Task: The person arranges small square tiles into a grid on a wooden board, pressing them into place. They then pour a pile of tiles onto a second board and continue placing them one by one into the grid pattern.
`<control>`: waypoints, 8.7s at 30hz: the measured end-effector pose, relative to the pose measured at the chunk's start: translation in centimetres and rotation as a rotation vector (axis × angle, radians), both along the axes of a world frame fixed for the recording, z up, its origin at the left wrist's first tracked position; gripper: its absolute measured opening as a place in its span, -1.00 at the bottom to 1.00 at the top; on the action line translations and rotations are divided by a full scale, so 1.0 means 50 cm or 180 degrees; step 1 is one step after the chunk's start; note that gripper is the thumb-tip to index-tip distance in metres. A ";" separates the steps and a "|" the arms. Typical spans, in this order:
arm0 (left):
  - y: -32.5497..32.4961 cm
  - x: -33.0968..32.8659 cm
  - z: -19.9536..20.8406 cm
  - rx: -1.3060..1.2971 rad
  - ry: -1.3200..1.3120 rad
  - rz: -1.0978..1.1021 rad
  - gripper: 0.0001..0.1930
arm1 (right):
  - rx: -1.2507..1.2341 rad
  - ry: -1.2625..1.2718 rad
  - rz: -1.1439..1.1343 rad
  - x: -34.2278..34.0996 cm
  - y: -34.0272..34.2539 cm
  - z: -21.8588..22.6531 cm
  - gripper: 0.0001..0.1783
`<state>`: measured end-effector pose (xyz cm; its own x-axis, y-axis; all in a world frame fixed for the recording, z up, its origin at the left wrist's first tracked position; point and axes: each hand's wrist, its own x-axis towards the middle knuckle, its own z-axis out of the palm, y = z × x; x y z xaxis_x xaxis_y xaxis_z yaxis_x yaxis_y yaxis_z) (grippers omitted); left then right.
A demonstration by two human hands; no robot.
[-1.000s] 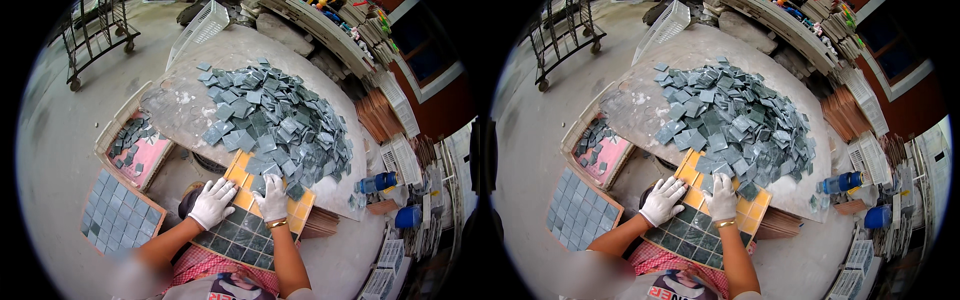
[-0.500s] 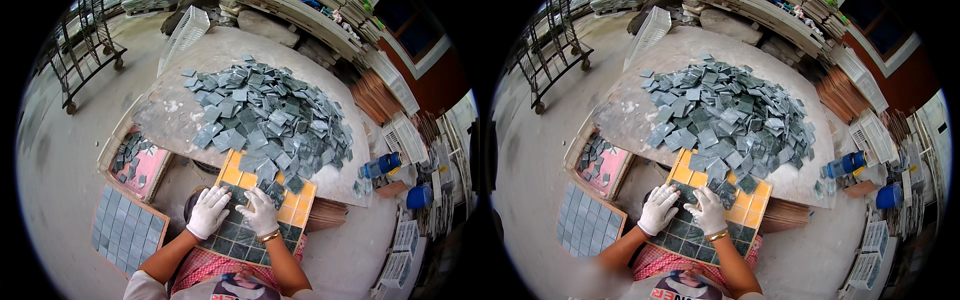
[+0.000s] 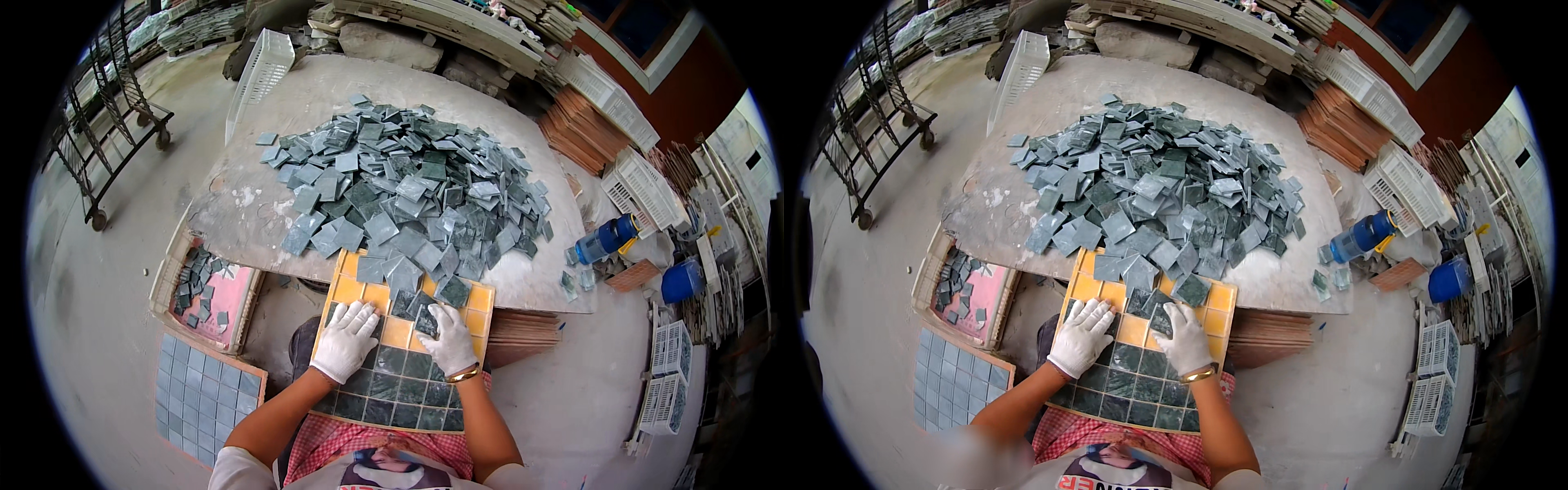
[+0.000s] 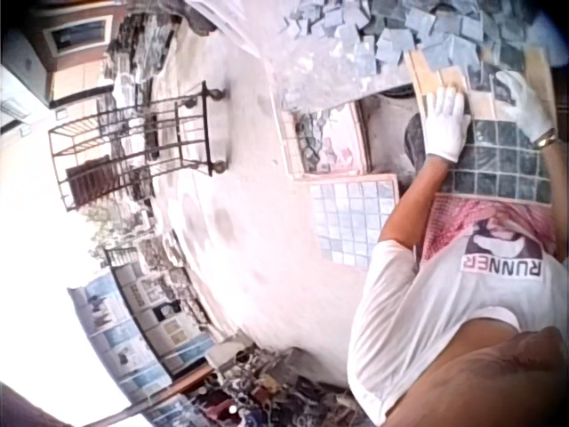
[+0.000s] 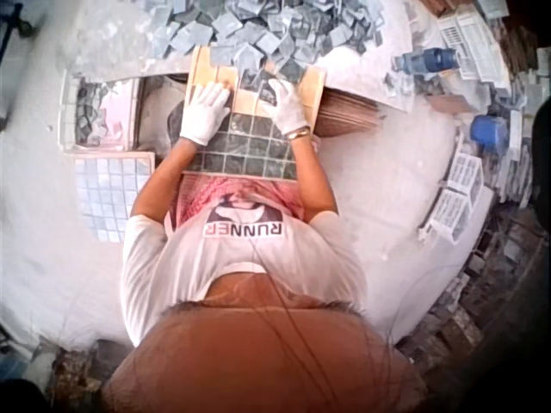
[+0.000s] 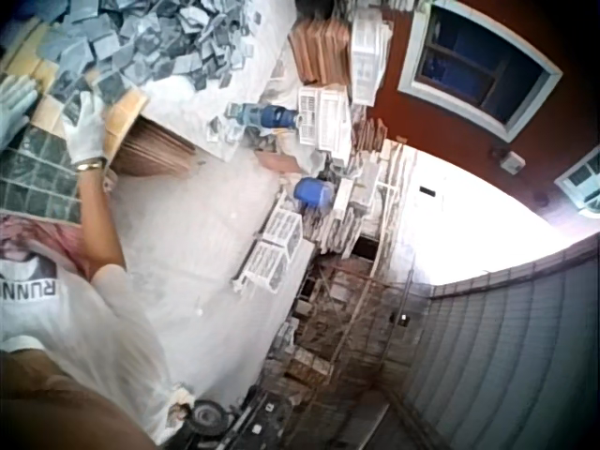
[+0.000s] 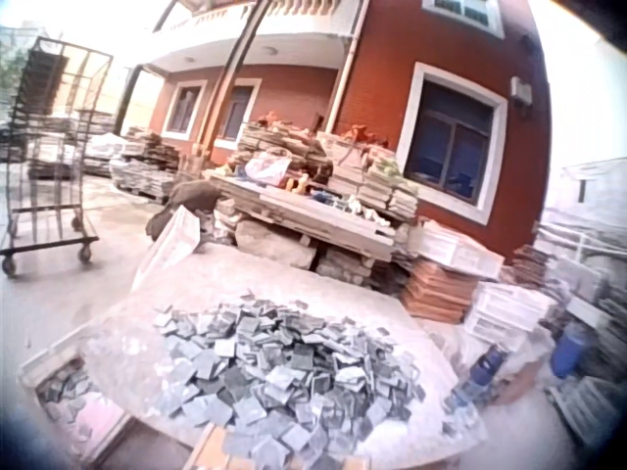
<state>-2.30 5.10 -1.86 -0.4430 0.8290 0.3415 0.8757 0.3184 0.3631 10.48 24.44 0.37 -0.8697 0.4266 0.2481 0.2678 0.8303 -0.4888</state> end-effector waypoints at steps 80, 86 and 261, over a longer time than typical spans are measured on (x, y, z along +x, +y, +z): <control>0.117 0.031 0.047 -0.0360 0.0110 -0.0867 -0.41 | -0.0489 -0.0610 0.0419 0.114 0.093 0.033 -0.49; 0.115 0.033 0.016 -0.0251 -0.0134 -0.0800 -0.47 | -0.0343 -0.1327 0.0448 0.088 0.070 0.043 -0.48; 0.251 0.078 0.024 -0.0420 0.0316 -0.0788 -0.36 | 0.0394 -0.0741 -0.0232 0.024 0.224 0.055 -0.59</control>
